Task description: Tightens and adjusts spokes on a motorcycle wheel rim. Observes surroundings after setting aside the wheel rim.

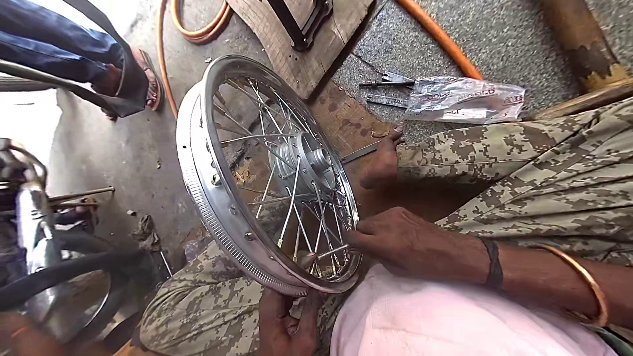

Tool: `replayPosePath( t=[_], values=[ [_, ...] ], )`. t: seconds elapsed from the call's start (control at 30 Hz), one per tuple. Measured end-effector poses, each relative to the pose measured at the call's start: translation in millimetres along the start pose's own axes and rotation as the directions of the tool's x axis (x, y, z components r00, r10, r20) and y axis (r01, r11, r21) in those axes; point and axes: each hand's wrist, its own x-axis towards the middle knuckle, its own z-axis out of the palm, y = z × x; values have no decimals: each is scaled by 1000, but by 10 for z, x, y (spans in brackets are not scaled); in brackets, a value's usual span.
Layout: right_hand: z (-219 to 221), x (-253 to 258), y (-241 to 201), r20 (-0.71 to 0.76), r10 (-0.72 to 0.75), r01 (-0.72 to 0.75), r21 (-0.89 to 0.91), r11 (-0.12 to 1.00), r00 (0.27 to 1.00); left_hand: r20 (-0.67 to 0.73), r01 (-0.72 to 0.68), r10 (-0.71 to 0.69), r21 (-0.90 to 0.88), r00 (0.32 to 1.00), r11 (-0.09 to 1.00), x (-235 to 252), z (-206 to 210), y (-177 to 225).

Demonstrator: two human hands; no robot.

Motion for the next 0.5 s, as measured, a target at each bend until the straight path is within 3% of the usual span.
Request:
replayPosePath(
  t=[0.2,0.37,0.5],
  values=[
    [-553,273,-297,247,-59,99,-153,983,967,-11,-27,27,4,1000,1000,49,42,29],
    [-762,633,-484,229,-116,169,-225,960,966,-13,-44,43,-25,999,999,62,121,26],
    [-819,578,-376,276,-109,164,-186,969,955,-30,-88,87,-31,996,996,67,148,-35]
  ],
)
